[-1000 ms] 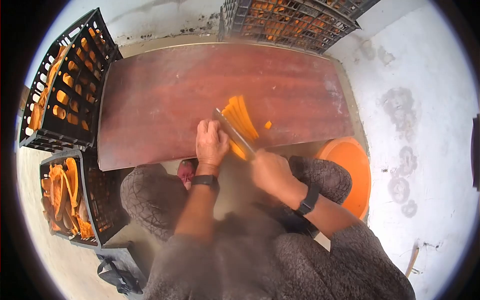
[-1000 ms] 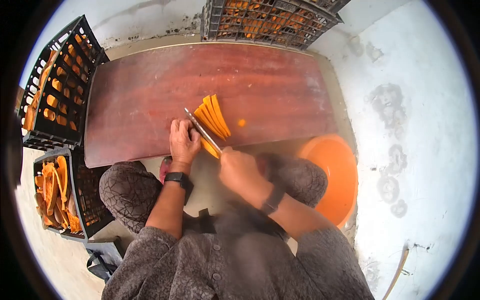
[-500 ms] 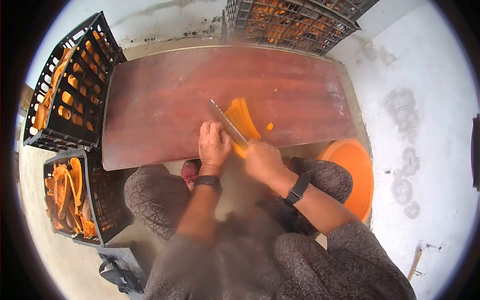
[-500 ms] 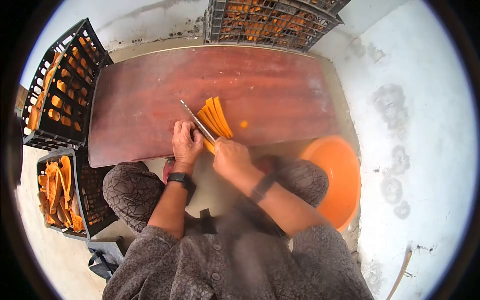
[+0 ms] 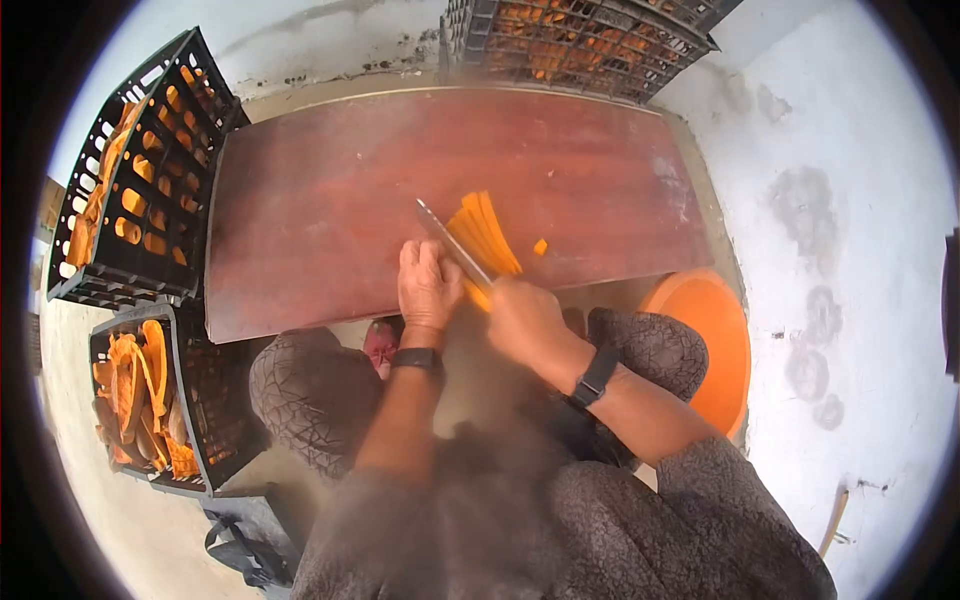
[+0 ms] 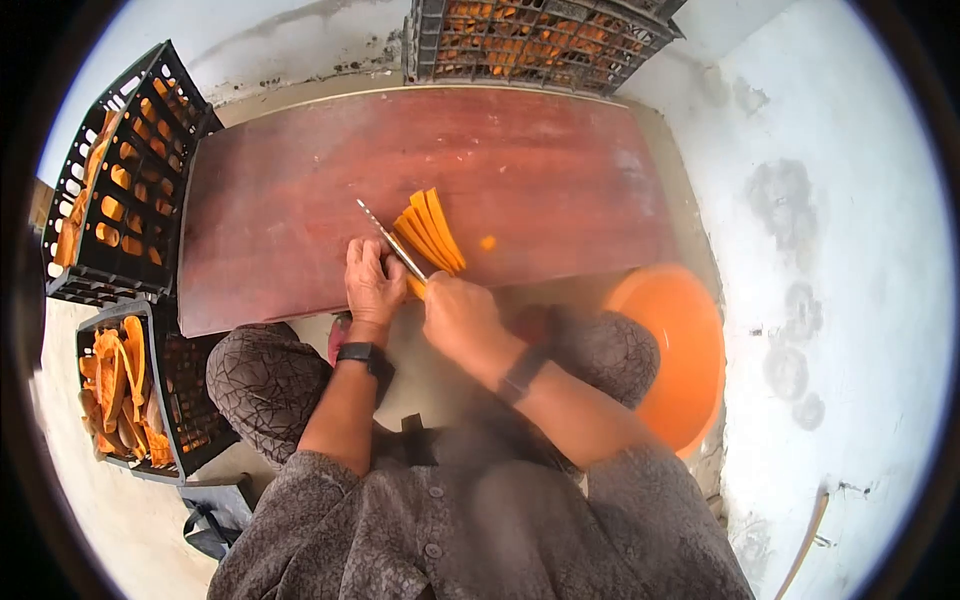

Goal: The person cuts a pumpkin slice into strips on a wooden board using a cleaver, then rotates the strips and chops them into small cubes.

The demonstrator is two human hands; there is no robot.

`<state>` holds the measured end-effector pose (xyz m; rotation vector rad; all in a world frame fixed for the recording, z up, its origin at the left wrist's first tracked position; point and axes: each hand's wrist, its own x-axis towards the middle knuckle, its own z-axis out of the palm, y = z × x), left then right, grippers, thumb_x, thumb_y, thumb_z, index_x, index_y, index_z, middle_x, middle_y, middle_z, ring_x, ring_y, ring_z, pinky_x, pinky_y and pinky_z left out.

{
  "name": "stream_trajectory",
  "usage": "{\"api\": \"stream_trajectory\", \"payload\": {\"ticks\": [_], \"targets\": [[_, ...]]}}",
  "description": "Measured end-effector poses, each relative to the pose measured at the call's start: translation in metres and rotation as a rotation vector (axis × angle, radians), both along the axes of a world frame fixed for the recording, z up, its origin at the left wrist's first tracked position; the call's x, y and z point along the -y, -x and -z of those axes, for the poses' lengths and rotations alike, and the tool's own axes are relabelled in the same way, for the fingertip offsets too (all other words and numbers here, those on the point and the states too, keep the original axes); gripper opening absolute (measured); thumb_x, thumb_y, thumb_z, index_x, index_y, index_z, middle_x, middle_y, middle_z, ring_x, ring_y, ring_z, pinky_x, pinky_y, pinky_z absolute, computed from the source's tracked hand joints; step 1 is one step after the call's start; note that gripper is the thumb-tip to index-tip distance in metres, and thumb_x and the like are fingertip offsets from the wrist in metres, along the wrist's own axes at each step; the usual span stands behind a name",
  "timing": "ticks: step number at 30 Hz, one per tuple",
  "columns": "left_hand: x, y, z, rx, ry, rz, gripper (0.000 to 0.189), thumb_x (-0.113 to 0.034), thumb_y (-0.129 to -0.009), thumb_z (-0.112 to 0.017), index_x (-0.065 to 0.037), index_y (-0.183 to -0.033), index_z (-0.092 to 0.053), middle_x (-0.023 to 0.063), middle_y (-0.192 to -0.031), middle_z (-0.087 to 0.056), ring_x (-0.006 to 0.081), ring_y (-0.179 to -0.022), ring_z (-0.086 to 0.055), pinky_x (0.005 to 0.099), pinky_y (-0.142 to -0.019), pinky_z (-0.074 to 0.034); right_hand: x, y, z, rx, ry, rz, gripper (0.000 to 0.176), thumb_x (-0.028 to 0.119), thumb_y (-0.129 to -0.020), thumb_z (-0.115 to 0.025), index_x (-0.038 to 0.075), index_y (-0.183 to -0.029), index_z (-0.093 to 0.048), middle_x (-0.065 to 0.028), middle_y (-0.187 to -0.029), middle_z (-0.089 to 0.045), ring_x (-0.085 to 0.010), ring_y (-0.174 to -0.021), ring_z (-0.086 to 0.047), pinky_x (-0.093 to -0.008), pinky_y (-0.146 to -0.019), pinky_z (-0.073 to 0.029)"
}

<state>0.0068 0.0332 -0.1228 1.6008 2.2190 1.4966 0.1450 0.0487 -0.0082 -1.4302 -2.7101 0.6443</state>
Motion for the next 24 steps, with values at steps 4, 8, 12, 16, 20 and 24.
{"api": "stream_trajectory", "payload": {"ticks": [4, 8, 12, 16, 20, 24], "targets": [[-0.004, 0.002, -0.005, -0.004, -0.072, -0.016, 0.019, 0.002, -0.072, -0.060, -0.006, -0.087, -0.053, 0.0154, -0.092, -0.055, 0.0358, -0.088, -0.056, 0.0447, -0.073, -0.049, -0.012, 0.004, 0.007, -0.066, -0.032, 0.034, 0.011, 0.007, -0.076, -0.060, -0.002, -0.083, -0.061, -0.0253, -0.079, -0.065, -0.0423, -0.080, -0.065, -0.0490, -0.072, -0.052], [-0.002, 0.001, -0.006, 0.026, -0.065, -0.010, 0.018, 0.002, -0.073, -0.060, -0.006, -0.087, -0.053, 0.0157, -0.093, -0.055, 0.0364, -0.089, -0.056, 0.0448, -0.074, -0.049, -0.015, 0.002, 0.019, -0.053, -0.064, 0.053, 0.009, 0.010, -0.079, -0.059, 0.002, -0.082, -0.061, -0.0206, -0.078, -0.066, -0.0373, -0.076, -0.066, -0.0456, -0.069, -0.052], [-0.006, -0.001, -0.007, -0.001, -0.073, -0.007, 0.017, 0.002, -0.077, -0.060, -0.006, -0.091, -0.055, 0.0158, -0.095, -0.055, 0.0369, -0.089, -0.056, 0.0459, -0.074, -0.049, -0.023, -0.008, 0.023, -0.150, 0.007, 0.084, 0.013, 0.013, -0.082, -0.059, 0.000, -0.082, -0.062, -0.0229, -0.076, -0.065, -0.0409, -0.075, -0.064, -0.0476, -0.068, -0.051], [-0.007, -0.001, -0.005, 0.059, -0.031, -0.021, 0.013, 0.000, -0.084, -0.058, -0.005, -0.096, -0.057, 0.0177, -0.100, -0.055, 0.0388, -0.091, -0.057, 0.0467, -0.076, -0.049, -0.023, -0.016, 0.013, -0.284, -0.017, 0.110, 0.018, 0.016, -0.083, -0.060, -0.002, -0.082, -0.060, -0.0248, -0.076, -0.063, -0.0426, -0.075, -0.063, -0.0495, -0.067, -0.050], [-0.007, -0.004, -0.009, 0.051, 0.045, -0.018, 0.013, -0.004, -0.087, -0.057, -0.004, -0.100, -0.057, 0.0213, -0.108, -0.055, 0.0411, -0.095, -0.057, 0.0464, -0.078, -0.050, -0.042, -0.029, -0.004, -0.319, -0.095, 0.154, 0.019, 0.017, -0.083, -0.060, -0.001, -0.085, -0.061, -0.0263, -0.076, -0.062, -0.0447, -0.075, -0.061, -0.0506, -0.068, -0.048], [-0.004, -0.012, -0.014, 0.027, 0.082, -0.037, 0.027, -0.014, -0.089, -0.058, -0.004, -0.114, -0.055, 0.0270, -0.123, -0.049, 0.0441, -0.107, -0.053, 0.0482, -0.088, -0.047, -0.046, -0.055, -0.017, -0.364, -0.124, 0.211, 0.018, 0.018, -0.082, -0.060, 0.000, -0.086, -0.062, -0.0245, -0.081, -0.063, -0.0440, -0.080, -0.061, -0.0510, -0.071, -0.048]]}}
